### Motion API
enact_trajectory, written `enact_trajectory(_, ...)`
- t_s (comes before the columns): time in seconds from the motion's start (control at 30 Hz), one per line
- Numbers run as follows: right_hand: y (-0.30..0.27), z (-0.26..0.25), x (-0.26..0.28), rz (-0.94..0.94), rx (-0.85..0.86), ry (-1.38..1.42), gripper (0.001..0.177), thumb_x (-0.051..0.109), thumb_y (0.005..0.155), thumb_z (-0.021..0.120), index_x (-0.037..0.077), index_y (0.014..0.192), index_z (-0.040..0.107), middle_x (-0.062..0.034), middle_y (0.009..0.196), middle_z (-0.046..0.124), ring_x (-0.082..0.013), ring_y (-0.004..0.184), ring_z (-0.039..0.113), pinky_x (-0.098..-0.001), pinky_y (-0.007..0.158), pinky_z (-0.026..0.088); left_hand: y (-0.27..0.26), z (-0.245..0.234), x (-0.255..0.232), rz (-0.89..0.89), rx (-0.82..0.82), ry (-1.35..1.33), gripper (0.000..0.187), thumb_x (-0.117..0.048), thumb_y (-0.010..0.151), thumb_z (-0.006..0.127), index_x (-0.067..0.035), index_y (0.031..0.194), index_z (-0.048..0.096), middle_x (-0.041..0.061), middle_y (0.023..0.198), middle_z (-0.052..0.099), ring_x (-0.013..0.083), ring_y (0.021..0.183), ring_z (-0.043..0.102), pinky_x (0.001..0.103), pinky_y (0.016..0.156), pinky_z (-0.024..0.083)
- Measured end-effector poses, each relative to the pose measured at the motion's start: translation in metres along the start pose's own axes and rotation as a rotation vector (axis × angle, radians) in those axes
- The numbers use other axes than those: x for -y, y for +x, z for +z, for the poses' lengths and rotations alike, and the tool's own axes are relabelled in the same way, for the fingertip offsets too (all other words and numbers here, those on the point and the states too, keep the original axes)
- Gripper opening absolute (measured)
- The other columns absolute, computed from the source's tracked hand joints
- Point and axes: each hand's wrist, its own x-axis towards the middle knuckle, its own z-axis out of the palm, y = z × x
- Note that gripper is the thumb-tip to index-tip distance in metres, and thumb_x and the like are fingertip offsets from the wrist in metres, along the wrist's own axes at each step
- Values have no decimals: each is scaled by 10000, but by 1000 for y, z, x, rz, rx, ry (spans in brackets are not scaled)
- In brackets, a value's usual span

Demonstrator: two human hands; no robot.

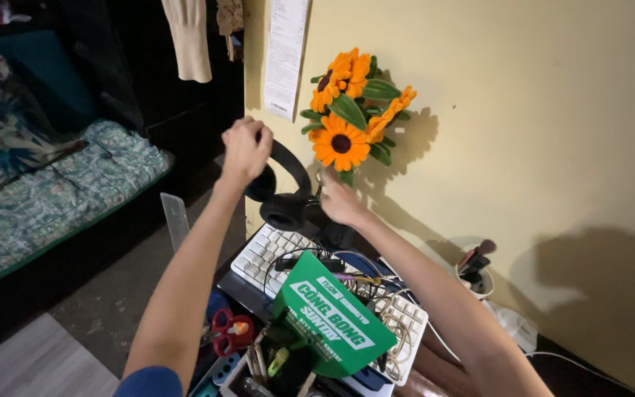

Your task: The person wipes a dark wooden desk surface with a white cloth, then rearranges various items including a keyboard, laptop, headphones, and a cup. The person moves items around to clean underneath them and then places them back in organized positions.

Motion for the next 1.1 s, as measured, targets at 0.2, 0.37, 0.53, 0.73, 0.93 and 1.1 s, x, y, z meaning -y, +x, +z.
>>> enact_trajectory(0.2,-8,-26,7,-63,-176,340,655,29,781,583,49,1426,470,-207,1415,583,-342,968,746,-414,881,561,13,27,-5,-5,42,-36,284,-211,946,575,11,823,703,199,925,667,403,931,638,528,821,466)
enact_trajectory(0.37,-10,-41,-2,-29,-228,178,570,6,862,537,69,1428,562,-240,1125,759,-342,982,737,-428,891,555,21,49,2,-134,-72,-186,292,-217,985,555,23,883,687,220,933,645,421,926,624,511,834,489)
enact_trajectory(0.53,-15,-52,-11,-141,-275,102,552,-49,773,527,27,1312,618,-260,1103,717,-391,996,704,-443,885,538,0,93,10,-183,36,-82,331,-276,936,564,-3,855,733,219,926,675,417,950,644,544,861,479)
enact_trajectory(0.73,-20,-64,9,-93,-218,160,489,-31,807,515,39,1267,662,-223,1102,725,-384,1049,706,-435,922,530,-20,137,-6,-355,155,-56,364,-336,905,552,-46,874,770,204,967,719,406,962,669,550,876,483)
enact_trajectory(0.93,-33,-73,21,-222,-307,39,292,2,879,605,12,1166,659,-277,1027,678,-464,991,651,-507,862,519,-18,143,-17,-596,259,-113,399,-391,945,535,-75,895,773,206,937,747,391,967,694,514,932,500)
enact_trajectory(1.1,-33,-61,8,-224,-380,-83,331,-46,904,506,37,1189,654,-289,1009,661,-489,958,642,-545,825,517,-9,165,-9,-619,255,-33,394,-377,950,525,-70,877,761,193,980,742,395,998,678,575,943,451)
